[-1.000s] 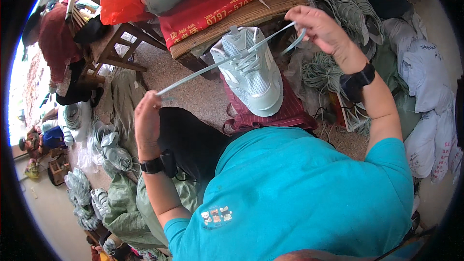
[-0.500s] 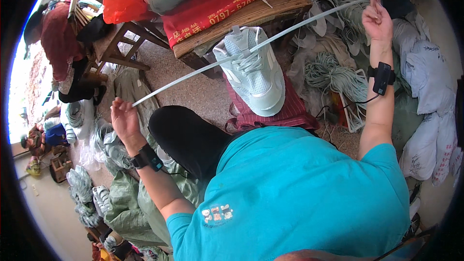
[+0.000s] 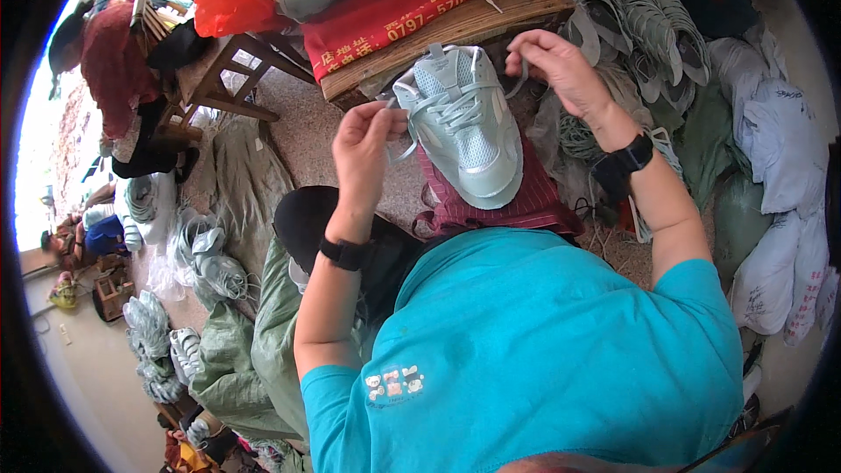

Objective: The person laces a light green sneaker by hand, threading the laces through the eyelets and tying a knot. They then pick up a second sneaker and begin the same lacing process.

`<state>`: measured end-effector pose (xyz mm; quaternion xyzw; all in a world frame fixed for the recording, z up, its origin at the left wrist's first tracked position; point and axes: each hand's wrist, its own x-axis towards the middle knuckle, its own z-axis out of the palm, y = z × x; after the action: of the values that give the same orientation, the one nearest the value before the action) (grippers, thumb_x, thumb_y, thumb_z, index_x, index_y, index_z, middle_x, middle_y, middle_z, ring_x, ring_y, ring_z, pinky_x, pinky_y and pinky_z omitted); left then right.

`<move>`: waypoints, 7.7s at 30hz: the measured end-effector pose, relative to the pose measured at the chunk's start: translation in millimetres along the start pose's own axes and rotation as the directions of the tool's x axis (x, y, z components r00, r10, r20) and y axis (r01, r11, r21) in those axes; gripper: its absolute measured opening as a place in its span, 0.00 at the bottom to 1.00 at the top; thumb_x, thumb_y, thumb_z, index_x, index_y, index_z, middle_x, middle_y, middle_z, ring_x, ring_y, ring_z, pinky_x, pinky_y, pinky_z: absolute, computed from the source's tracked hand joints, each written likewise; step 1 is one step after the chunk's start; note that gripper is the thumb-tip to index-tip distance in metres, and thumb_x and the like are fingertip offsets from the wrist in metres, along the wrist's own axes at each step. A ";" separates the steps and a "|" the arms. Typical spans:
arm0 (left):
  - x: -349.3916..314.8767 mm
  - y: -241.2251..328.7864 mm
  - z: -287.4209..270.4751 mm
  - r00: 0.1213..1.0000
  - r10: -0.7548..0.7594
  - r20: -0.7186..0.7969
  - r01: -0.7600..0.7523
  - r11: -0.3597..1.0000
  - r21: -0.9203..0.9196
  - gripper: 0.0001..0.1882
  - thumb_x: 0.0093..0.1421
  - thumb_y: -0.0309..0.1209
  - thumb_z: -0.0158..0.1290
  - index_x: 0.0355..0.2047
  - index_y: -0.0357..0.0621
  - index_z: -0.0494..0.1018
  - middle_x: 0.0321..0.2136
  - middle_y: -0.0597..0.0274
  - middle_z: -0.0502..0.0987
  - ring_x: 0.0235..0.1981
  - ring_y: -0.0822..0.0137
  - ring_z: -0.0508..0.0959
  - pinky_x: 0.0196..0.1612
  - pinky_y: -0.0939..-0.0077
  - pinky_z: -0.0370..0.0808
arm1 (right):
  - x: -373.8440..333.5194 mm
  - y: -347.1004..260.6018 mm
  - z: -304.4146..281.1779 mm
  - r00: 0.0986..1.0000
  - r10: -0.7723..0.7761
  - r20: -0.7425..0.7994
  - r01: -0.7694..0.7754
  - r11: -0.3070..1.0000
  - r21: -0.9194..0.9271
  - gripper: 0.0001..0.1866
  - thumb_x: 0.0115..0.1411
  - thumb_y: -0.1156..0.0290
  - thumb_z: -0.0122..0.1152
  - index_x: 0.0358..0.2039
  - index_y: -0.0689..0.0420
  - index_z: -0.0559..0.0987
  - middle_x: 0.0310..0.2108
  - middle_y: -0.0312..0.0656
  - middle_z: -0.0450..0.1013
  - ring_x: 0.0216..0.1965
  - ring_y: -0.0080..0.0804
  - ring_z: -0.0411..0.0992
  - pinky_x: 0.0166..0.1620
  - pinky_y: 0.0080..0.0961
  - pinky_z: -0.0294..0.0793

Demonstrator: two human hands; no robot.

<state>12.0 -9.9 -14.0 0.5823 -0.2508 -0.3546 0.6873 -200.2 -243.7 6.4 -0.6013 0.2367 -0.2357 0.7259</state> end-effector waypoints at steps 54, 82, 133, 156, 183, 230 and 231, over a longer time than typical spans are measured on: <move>58.0 44.0 -7.5 0.767 0.113 0.632 -0.595 0.493 0.634 0.11 0.57 0.38 0.58 0.32 0.42 0.77 0.36 0.54 0.73 0.43 0.52 0.74 0.46 0.60 0.72 | 52.7 -78.2 34.6 0.712 0.158 0.684 0.617 0.325 -0.717 0.10 0.53 0.72 0.66 0.36 0.57 0.77 0.40 0.43 0.69 0.42 0.46 0.72 0.44 0.40 0.72; 14.8 32.4 40.5 0.909 0.415 -0.042 -0.401 0.897 0.187 0.12 0.60 0.33 0.60 0.24 0.39 0.77 0.41 0.64 0.64 0.45 0.71 0.67 0.46 0.77 0.67 | 17.5 -57.0 87.2 0.938 -0.054 0.341 0.260 0.761 -0.594 0.12 0.63 0.65 0.61 0.29 0.61 0.80 0.37 0.33 0.66 0.36 0.19 0.66 0.39 0.17 0.66; 43.7 26.8 -12.1 0.993 0.011 0.115 0.074 0.703 -0.707 0.14 0.72 0.37 0.43 0.34 0.43 0.73 0.31 0.65 0.74 0.30 0.72 0.71 0.38 0.75 0.69 | 55.0 -71.8 20.6 0.958 -0.287 -0.002 0.284 0.949 -0.139 0.12 0.67 0.71 0.53 0.49 0.61 0.74 0.35 0.37 0.78 0.25 0.13 0.66 0.29 0.12 0.66; 14.4 4.8 6.4 0.980 -0.183 0.071 0.159 0.952 0.260 0.13 0.67 0.34 0.52 0.33 0.36 0.78 0.27 0.70 0.75 0.28 0.79 0.69 0.31 0.82 0.66 | 16.7 -12.2 43.9 0.903 -0.324 0.283 0.381 0.296 -0.876 0.10 0.57 0.73 0.56 0.39 0.60 0.72 0.21 0.44 0.72 0.22 0.40 0.73 0.29 0.33 0.71; 70.2 45.3 -7.6 0.849 -0.257 0.462 -0.146 0.727 0.671 0.10 0.63 0.34 0.59 0.35 0.39 0.77 0.28 0.70 0.72 0.29 0.79 0.70 0.32 0.80 0.71 | 73.6 -49.6 16.0 0.796 0.414 0.442 -0.008 0.736 -0.677 0.10 0.60 0.63 0.63 0.33 0.57 0.79 0.28 0.29 0.74 0.33 0.20 0.69 0.40 0.20 0.68; 30.7 96.1 63.8 0.368 0.653 0.662 -0.919 0.146 0.366 0.40 0.61 0.44 0.56 0.68 0.39 0.54 0.65 0.37 0.56 0.61 0.43 0.67 0.56 0.58 0.73 | -40.9 -94.4 44.6 0.837 -0.080 0.542 -0.357 0.670 0.651 0.63 0.54 0.22 0.43 0.66 0.73 0.51 0.54 0.67 0.68 0.49 0.54 0.76 0.51 0.44 0.79; 36.3 104.2 69.1 0.446 0.630 0.636 -0.893 0.270 0.359 0.38 0.62 0.43 0.56 0.66 0.38 0.57 0.62 0.39 0.60 0.60 0.45 0.68 0.57 0.59 0.73 | -38.1 -99.3 41.8 0.849 -0.123 0.513 -0.283 0.715 0.640 0.65 0.52 0.21 0.43 0.66 0.74 0.50 0.55 0.67 0.67 0.51 0.55 0.75 0.53 0.45 0.77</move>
<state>2.7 -73.8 99.0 0.5022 -0.7339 0.0421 0.4555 -209.3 -204.4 113.4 -0.3132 -0.0483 -0.1020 0.9430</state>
